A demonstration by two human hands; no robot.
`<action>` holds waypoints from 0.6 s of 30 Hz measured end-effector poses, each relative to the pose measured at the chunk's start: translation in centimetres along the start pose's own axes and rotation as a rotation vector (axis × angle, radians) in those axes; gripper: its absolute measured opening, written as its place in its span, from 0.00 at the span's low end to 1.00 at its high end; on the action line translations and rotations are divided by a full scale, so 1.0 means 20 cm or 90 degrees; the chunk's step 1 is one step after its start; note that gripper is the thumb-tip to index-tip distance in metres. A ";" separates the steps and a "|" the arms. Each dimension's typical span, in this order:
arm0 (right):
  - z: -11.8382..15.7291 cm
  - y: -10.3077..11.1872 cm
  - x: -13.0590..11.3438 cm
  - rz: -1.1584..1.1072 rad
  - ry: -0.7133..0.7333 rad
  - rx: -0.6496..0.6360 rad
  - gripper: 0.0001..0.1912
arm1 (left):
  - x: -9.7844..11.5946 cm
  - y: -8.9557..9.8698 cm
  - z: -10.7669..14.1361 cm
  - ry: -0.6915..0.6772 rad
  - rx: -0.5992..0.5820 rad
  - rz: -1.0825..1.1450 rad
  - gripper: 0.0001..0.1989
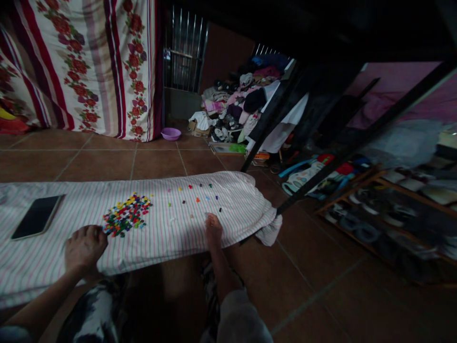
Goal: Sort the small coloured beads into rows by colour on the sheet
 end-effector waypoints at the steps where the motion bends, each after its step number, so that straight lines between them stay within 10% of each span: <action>1: -0.02 0.01 0.02 0.016 -0.004 0.009 0.21 | 0.00 0.00 0.00 -0.001 0.000 -0.001 0.16; 18: -0.17 -0.07 0.03 0.109 0.119 -0.055 0.19 | 0.01 0.00 -0.01 0.000 -0.004 0.000 0.16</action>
Point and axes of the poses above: each hand's wrist, its own z-axis away from the middle knuckle, its own y-axis out of the back of the hand, x = y × z, the point moved 5 cm from there along -z, towards the middle knuckle, and after that the axes turned 5 degrees about x, right-handed, at the moved point
